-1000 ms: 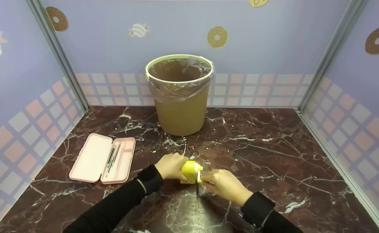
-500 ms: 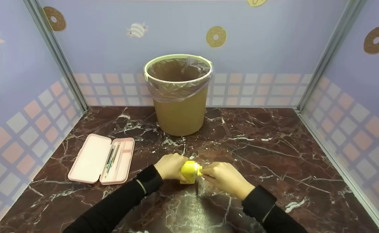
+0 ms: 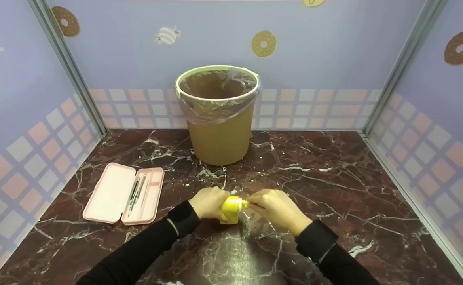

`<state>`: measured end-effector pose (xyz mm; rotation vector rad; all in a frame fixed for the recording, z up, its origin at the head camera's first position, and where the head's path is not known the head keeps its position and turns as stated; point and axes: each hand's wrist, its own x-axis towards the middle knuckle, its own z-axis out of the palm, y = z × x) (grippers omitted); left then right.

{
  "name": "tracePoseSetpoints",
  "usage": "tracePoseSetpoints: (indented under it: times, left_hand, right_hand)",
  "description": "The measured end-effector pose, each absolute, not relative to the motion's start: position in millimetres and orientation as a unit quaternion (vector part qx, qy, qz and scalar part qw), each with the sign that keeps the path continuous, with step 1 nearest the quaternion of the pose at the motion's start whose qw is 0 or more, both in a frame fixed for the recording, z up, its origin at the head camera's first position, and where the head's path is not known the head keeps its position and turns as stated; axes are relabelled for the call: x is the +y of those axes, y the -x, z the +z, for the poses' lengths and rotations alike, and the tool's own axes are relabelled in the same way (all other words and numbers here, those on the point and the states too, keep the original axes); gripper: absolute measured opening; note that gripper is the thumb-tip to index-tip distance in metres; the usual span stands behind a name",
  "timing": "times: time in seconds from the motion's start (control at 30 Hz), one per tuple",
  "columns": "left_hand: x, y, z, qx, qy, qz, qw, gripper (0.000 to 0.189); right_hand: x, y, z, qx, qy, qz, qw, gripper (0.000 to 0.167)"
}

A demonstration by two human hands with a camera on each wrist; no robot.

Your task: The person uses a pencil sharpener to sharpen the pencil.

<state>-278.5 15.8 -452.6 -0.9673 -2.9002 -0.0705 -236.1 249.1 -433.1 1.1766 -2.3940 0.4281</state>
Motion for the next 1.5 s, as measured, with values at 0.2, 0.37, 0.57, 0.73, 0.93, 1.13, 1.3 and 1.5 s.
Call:
tracePoseSetpoints:
  times: [0.2,0.37,0.57,0.73,0.93,1.13,1.3,1.5]
  left_hand:
    - [15.7,280.9,-452.5,-0.947,0.318,-0.034,0.026,0.045]
    - [15.4,283.0,-453.5,-0.945,0.322,-0.033,0.034,0.046]
    - [14.8,283.2,-455.2,-0.942,0.330,-0.032,0.042,0.047]
    - [13.8,283.8,-455.2,-0.942,0.332,-0.033,0.043,0.048]
    - [14.6,282.7,-456.5,-0.943,0.327,-0.029,0.047,0.051]
    - [16.3,280.8,-456.5,-0.942,0.331,-0.027,0.046,0.049]
    - [16.2,280.4,-458.2,-0.942,0.333,-0.030,0.039,0.048]
    - [14.5,281.7,-455.6,-0.944,0.327,-0.031,0.039,0.048]
  right_hand:
    - [249.9,241.7,-431.4,-0.868,-0.420,0.146,0.221,0.022]
    - [250.4,243.6,-432.0,-0.868,-0.418,0.135,0.230,0.021]
    - [249.0,245.8,-431.7,-0.871,-0.414,0.136,0.229,0.020]
    - [248.0,247.6,-431.2,-0.876,-0.403,0.144,0.220,0.021]
    - [247.8,251.3,-431.9,-0.878,-0.397,0.141,0.225,0.022]
    - [244.1,266.9,-438.7,-0.899,-0.359,0.136,0.210,0.020]
    - [241.7,276.8,-446.1,-0.910,-0.345,0.135,0.187,0.017]
    - [238.4,285.8,-452.6,-0.913,-0.343,0.136,0.172,0.016]
